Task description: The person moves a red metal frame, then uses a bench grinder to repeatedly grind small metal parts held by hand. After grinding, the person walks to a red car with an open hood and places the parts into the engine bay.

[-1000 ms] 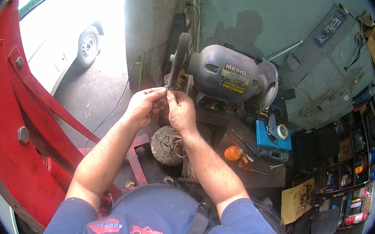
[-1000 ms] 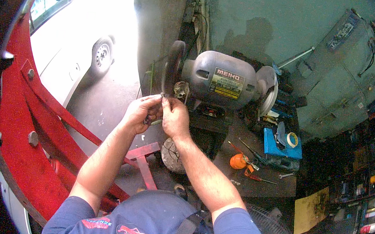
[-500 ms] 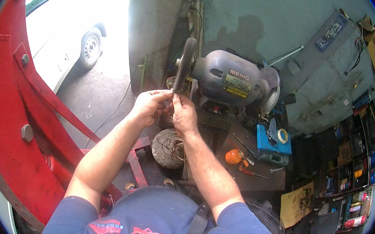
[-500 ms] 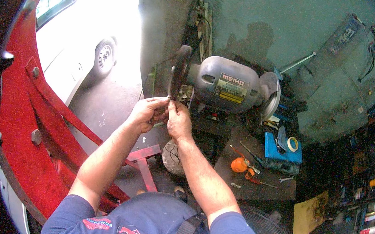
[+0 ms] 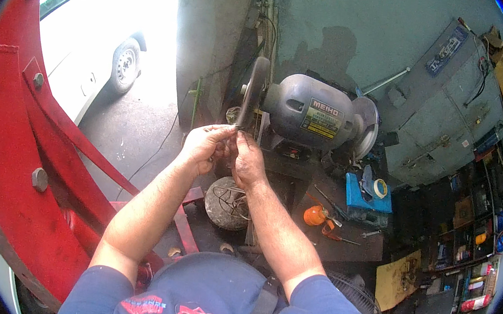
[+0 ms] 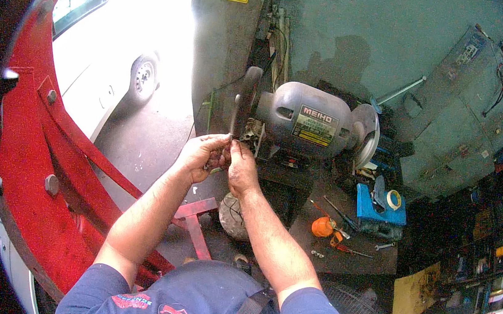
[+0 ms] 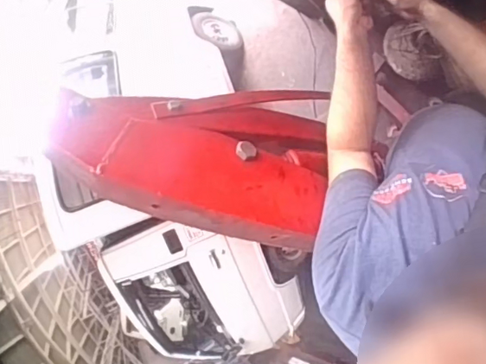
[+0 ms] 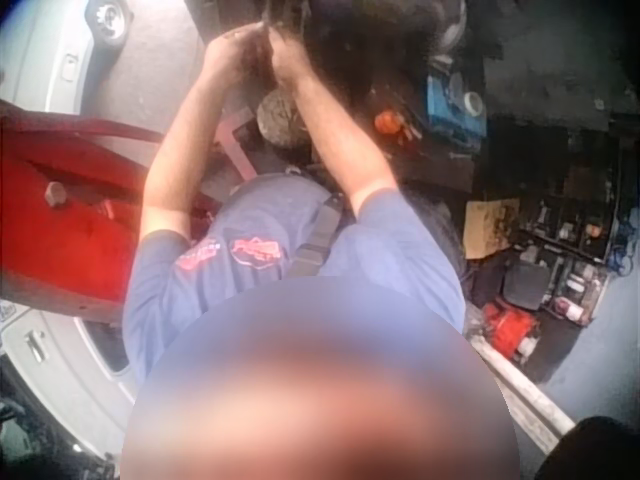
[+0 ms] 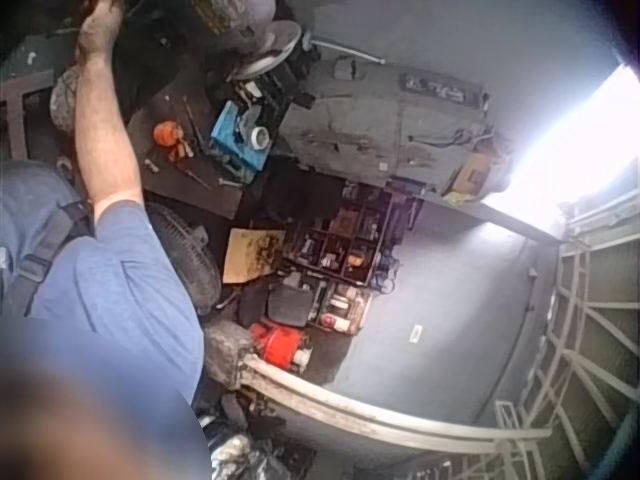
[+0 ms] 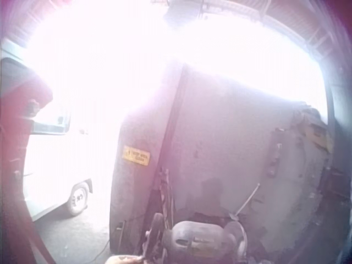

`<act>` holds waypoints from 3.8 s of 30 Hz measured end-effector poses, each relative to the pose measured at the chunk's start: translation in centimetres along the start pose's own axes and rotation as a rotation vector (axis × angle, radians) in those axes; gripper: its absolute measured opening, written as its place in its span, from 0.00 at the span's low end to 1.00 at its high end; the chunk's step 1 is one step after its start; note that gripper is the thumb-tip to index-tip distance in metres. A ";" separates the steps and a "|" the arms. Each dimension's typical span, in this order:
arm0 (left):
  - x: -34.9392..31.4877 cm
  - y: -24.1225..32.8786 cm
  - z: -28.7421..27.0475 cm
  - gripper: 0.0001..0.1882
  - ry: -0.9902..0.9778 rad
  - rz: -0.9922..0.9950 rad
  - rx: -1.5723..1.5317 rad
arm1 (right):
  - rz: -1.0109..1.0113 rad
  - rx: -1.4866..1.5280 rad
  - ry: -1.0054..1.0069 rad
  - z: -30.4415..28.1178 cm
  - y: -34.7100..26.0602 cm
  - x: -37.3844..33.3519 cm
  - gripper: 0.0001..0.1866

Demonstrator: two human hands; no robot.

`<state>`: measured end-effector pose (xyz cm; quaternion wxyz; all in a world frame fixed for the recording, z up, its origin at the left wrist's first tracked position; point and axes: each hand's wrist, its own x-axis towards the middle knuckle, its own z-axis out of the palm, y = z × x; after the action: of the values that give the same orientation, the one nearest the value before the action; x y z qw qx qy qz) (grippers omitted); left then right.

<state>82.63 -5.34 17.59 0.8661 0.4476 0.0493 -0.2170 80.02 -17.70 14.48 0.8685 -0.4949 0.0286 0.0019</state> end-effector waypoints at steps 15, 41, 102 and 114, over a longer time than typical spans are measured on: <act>-1.0 -0.3 -0.1 0.11 -0.083 0.037 0.048 | 0.093 -0.140 -0.083 0.4 -3.2 -1.4 0.11; -0.2 0.8 -0.2 0.11 -0.121 -0.120 0.011 | 0.237 0.265 -0.165 -0.3 -1.8 0.0 0.11; -11.4 -10.6 5.0 0.12 -0.420 -0.860 0.248 | 0.907 -1.767 0.718 -30.2 -6.7 -22.8 0.10; -11.8 -12.4 3.7 0.15 -0.351 -0.809 0.314 | 0.903 -1.745 0.681 -31.1 -4.7 -20.7 0.15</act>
<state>66.35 -10.68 13.74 0.6288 0.4746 0.0391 -0.6147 57.99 -46.31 3.82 0.0730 -0.8688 0.4438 0.2072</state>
